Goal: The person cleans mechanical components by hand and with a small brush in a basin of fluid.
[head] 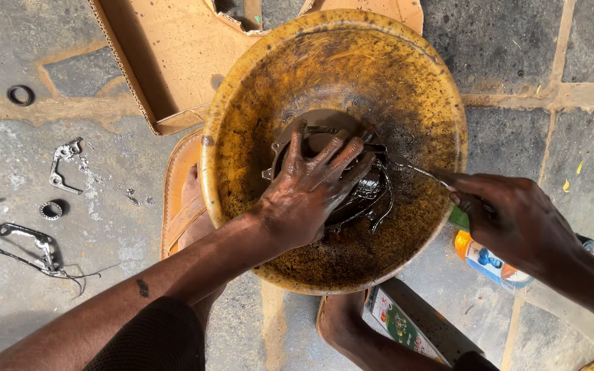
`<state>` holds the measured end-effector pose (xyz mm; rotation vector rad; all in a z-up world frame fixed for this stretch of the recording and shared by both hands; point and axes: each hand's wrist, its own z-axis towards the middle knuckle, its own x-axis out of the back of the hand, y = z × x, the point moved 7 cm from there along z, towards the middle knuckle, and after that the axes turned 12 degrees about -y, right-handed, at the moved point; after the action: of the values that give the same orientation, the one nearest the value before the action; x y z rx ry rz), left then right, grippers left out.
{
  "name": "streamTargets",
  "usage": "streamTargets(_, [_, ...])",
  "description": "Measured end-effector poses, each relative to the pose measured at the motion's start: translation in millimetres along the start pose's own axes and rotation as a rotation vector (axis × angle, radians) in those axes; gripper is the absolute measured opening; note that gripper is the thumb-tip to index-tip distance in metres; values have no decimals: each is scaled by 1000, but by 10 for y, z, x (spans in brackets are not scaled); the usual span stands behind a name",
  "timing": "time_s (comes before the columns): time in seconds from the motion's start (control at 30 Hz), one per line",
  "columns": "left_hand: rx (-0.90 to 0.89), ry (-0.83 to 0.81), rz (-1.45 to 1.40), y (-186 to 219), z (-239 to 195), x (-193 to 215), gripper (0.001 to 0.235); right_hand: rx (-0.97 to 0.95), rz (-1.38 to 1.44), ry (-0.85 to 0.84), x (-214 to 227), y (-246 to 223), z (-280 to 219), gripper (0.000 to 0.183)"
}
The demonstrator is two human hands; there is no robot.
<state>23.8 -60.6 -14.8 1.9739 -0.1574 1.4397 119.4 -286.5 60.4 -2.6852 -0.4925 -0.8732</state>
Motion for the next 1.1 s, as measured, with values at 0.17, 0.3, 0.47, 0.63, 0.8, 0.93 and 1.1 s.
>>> streamTargets(0.17, [15, 51, -18, 13, -15, -12, 111, -32, -112, -108, -162, -7, -77, 56])
streamTargets(0.3, [-12, -55, -107, -41, 108, -75, 115, -86, -95, -236, -130, 86, 22, 65])
streamTargets(0.47, [-34, 63, -68, -31, 68, -133, 111, -77, -763, -372, -12, -338, 164, 65])
streamTargets(0.63, [-28, -52, -66, -22, 132, -209, 116, -61, -739, -296, -94, -482, 86, 65])
streamTargets(0.8, [1, -306, 20, 46, 99, -91, 127, -84, -243, -326, -181, -325, 69, 65])
streamTargets(0.93, [-9, -483, 73, 22, 132, -139, 116, -143, -745, -304, -140, -561, 80, 50])
streamTargets(1.1, [-67, -236, 246, 105, 108, -201, 101, -114, -625, -239, -165, -799, 3, 48])
